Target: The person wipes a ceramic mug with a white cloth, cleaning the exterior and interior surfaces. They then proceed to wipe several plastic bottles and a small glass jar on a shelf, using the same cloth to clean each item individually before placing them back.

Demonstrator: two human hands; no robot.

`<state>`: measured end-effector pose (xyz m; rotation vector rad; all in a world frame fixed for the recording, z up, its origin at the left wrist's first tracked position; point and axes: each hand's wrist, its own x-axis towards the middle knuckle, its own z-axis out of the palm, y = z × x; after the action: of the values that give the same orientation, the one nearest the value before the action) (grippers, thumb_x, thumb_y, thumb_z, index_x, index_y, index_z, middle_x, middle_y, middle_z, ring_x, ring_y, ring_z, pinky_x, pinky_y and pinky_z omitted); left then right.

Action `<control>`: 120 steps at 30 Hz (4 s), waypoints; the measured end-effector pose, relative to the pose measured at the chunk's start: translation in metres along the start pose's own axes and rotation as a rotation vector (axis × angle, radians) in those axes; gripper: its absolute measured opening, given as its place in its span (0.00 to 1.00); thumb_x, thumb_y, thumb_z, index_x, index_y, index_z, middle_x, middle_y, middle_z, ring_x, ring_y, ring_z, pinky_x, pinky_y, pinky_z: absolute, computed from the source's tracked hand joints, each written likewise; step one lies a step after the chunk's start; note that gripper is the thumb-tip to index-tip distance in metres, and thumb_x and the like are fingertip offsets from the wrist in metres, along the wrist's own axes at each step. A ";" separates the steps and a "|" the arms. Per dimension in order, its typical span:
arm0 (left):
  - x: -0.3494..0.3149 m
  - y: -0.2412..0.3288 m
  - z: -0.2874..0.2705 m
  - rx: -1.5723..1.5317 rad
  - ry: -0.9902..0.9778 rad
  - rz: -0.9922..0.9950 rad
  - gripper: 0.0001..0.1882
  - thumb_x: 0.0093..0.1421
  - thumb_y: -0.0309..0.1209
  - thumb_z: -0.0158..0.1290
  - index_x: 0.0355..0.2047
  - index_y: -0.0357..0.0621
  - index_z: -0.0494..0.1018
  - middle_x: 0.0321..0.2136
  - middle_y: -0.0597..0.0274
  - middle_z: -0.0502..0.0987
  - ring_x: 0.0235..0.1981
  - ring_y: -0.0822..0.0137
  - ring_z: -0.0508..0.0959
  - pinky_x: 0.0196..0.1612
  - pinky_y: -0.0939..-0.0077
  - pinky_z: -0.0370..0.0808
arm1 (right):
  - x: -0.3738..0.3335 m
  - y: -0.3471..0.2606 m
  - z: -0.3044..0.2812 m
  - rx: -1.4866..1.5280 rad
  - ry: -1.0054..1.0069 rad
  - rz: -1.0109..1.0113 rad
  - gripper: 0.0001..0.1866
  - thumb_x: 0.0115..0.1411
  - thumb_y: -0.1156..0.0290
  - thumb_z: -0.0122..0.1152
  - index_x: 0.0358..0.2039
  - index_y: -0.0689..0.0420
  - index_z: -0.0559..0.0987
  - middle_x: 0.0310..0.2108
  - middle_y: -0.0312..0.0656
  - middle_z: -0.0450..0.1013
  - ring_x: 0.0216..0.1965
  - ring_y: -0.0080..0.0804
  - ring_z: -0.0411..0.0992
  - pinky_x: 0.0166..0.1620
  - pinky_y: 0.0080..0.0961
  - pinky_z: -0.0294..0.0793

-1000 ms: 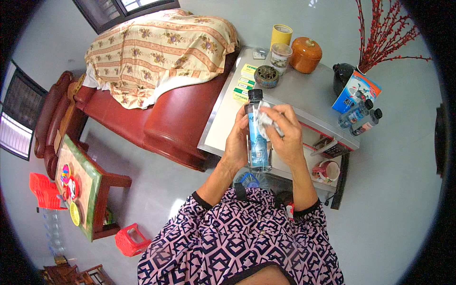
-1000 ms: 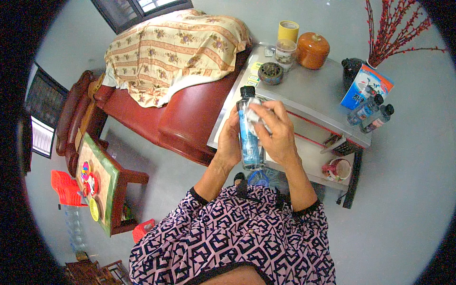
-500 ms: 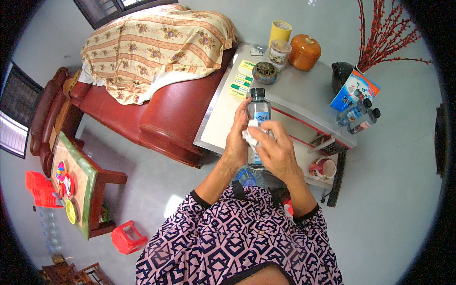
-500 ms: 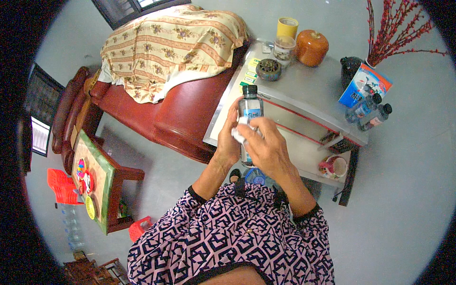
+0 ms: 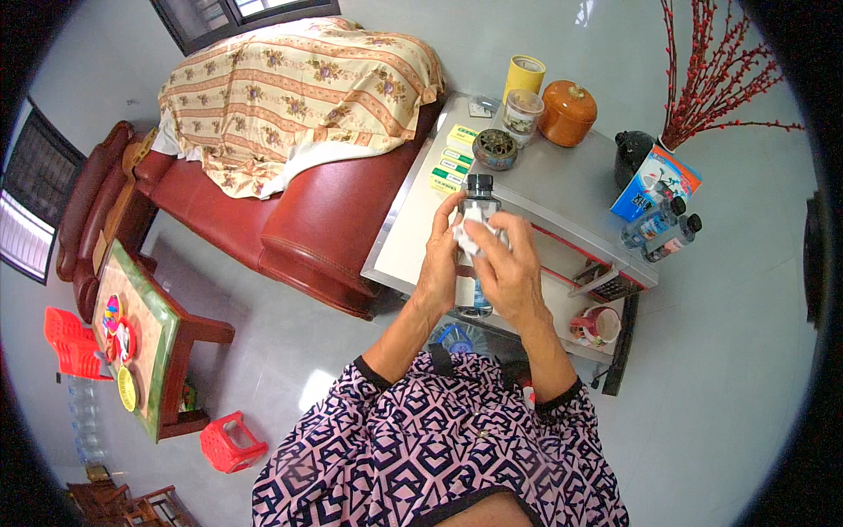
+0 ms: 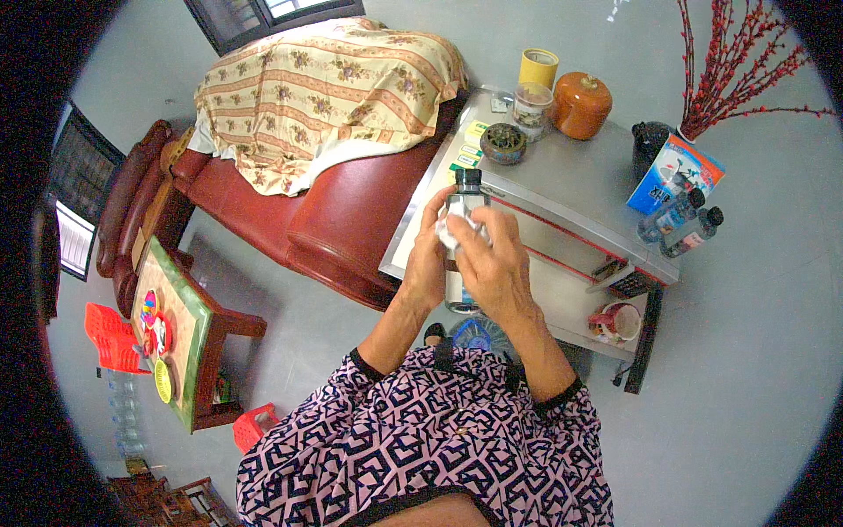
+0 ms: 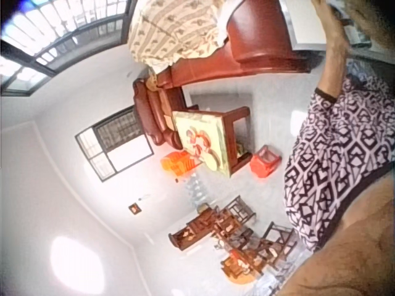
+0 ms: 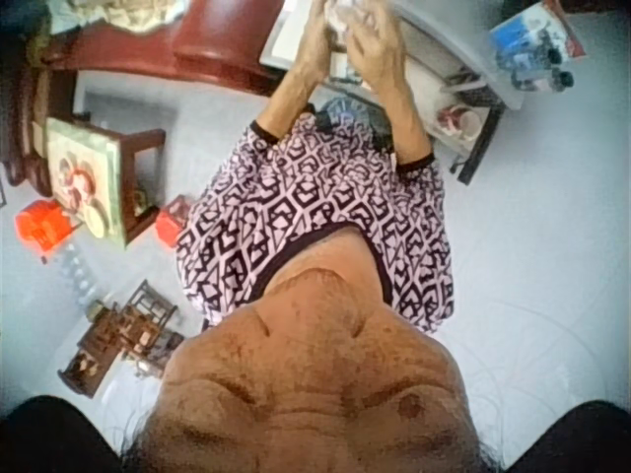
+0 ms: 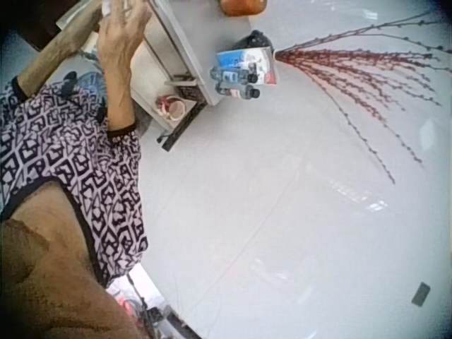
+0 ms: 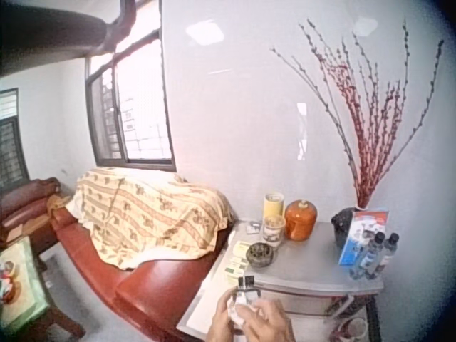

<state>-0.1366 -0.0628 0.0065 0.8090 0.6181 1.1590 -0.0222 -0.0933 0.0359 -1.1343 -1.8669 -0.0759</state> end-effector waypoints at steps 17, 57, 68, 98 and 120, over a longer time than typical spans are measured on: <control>0.001 0.002 0.000 -0.116 -0.050 -0.004 0.26 0.63 0.41 0.42 0.60 0.54 0.53 0.45 0.60 0.69 0.43 0.67 0.71 0.46 0.71 0.70 | -0.024 0.002 -0.006 0.180 -0.065 0.041 0.24 0.40 0.84 0.59 0.41 0.55 0.76 0.37 0.43 0.65 0.37 0.40 0.67 0.38 0.31 0.70; 0.008 -0.013 -0.015 -0.288 0.045 -0.119 0.22 0.60 0.49 0.48 0.49 0.54 0.66 0.39 0.64 0.75 0.36 0.66 0.77 0.35 0.65 0.79 | -0.003 0.031 0.018 0.562 0.033 0.388 0.20 0.50 0.78 0.55 0.46 0.59 0.74 0.39 0.44 0.67 0.41 0.34 0.68 0.46 0.25 0.68; 0.002 -0.016 -0.017 -0.436 0.016 -0.255 0.26 0.60 0.53 0.45 0.47 0.43 0.68 0.34 0.54 0.76 0.33 0.63 0.77 0.37 0.69 0.78 | -0.036 -0.001 -0.018 0.456 -0.163 0.066 0.26 0.39 0.83 0.59 0.44 0.56 0.77 0.41 0.43 0.65 0.45 0.40 0.65 0.48 0.32 0.67; 0.003 -0.002 -0.015 -0.301 -0.034 -0.138 0.28 0.60 0.53 0.41 0.50 0.43 0.67 0.40 0.55 0.75 0.39 0.64 0.76 0.43 0.68 0.76 | -0.032 -0.004 -0.005 0.429 -0.042 0.107 0.22 0.44 0.82 0.55 0.45 0.63 0.75 0.43 0.44 0.66 0.46 0.39 0.67 0.48 0.28 0.67; 0.019 0.006 -0.020 -0.333 0.033 0.104 0.30 0.58 0.56 0.44 0.47 0.43 0.67 0.39 0.63 0.73 0.37 0.69 0.73 0.40 0.69 0.73 | -0.034 -0.005 0.002 0.744 -0.156 0.623 0.11 0.60 0.69 0.52 0.36 0.65 0.73 0.33 0.41 0.68 0.30 0.26 0.68 0.33 0.22 0.68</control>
<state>-0.1499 -0.0392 -0.0006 0.5429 0.3975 1.3299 -0.0221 -0.1186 0.0122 -1.1279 -1.3807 0.9960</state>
